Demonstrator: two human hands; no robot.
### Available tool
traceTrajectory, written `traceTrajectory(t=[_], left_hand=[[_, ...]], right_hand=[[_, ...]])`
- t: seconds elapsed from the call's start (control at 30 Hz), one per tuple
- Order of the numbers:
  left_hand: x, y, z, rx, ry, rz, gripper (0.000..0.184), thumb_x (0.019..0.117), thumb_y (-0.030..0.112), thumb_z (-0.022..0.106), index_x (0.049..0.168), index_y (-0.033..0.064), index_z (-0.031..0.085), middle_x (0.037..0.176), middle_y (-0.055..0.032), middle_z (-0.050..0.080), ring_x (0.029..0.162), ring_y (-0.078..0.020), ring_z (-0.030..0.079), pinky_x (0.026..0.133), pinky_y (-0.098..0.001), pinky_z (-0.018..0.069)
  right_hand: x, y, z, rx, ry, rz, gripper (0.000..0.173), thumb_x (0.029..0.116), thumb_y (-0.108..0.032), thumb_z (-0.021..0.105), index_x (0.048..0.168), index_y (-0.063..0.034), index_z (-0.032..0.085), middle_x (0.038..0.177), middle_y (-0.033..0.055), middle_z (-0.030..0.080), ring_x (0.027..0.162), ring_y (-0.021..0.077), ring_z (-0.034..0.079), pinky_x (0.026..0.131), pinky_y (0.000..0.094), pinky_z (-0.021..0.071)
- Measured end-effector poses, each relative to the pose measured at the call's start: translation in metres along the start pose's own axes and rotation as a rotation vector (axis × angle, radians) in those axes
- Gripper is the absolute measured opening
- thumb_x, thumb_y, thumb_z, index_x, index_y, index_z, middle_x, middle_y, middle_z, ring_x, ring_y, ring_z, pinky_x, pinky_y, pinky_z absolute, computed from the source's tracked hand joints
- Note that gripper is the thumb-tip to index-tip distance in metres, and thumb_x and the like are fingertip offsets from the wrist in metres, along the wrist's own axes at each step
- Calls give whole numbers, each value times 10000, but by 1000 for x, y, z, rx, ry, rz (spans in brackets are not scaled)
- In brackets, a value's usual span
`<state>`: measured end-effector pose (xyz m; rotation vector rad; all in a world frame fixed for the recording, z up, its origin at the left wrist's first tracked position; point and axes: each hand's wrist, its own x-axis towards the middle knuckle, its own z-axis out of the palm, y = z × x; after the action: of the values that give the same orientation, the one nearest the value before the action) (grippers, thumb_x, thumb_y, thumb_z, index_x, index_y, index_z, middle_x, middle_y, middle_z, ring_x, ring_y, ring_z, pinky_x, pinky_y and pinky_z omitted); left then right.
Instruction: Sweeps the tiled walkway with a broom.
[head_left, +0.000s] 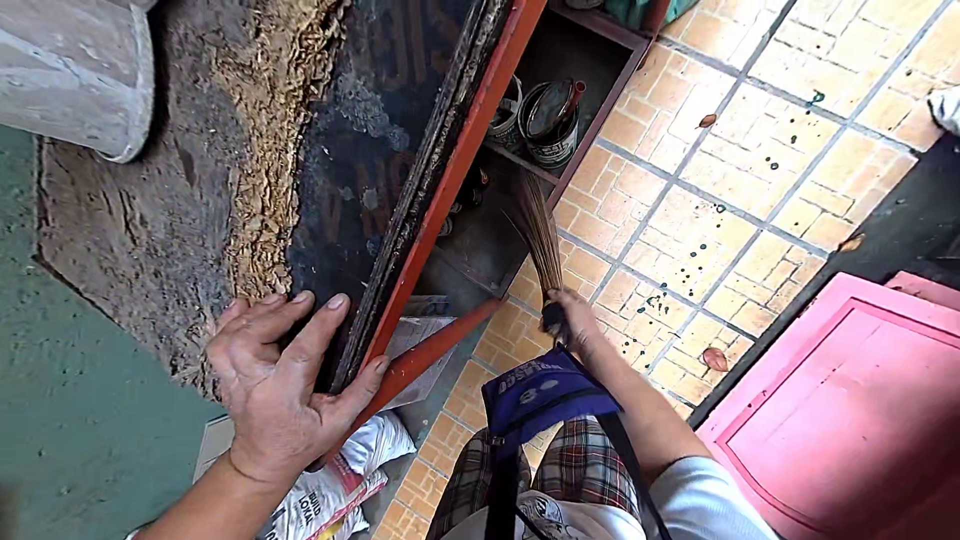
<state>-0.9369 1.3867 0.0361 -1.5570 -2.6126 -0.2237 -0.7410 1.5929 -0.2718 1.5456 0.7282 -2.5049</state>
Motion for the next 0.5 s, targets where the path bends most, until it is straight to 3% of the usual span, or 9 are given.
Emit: traceTrajectory(t=[0.07,0.2,0.27,0.33,0.43,0.5], left_hand=[[2,1,1,6,9,-7,682,901,591,662,1466,234,527,1460,-172,513,1428,-345,408,1206,-558,214],[1,1,2,6,9,-11,676,904,590,656,1461,225,539,1436,-192,533,1408,-360,429,1202,-556,217],[1,0,3,7,7,-13,678,897,590,661,1453,219,550,1436,-195,536,1410,-369,425,1202,-551,218],[-1,0,2,5,1,-21,674,895,584,665,1456,229,550,1442,-189,531,1415,-364,417,1204,-546,217],[1,-3,3,5,5,-19,669,896,598,657,1452,237,559,1419,-183,547,1394,-352,441,1200,-541,228],[-1,-3,3,14,2,-9,675,897,592,661,1447,214,559,1408,-206,548,1383,-370,450,1190,-556,241]], right_hand=[[-23,12,14,-72,-41,-3,426,1065,-292,511,1413,-48,476,967,174,668,749,266,683,689,448,609],[-40,2,21,-54,-110,187,361,1059,-252,540,1343,-30,520,856,151,638,621,241,647,574,389,591],[-13,-11,19,15,-27,123,324,1051,-238,558,1282,-11,546,843,153,635,633,240,637,598,397,583],[6,-8,29,152,69,-9,351,1069,-254,519,1325,-15,504,888,191,636,671,286,660,626,455,603],[-31,5,70,164,-52,-16,403,1090,-300,448,1394,-36,447,949,179,652,733,270,676,655,438,605],[-54,8,83,220,-106,35,349,1085,-229,469,1361,-15,466,862,175,636,645,266,665,584,420,607]])
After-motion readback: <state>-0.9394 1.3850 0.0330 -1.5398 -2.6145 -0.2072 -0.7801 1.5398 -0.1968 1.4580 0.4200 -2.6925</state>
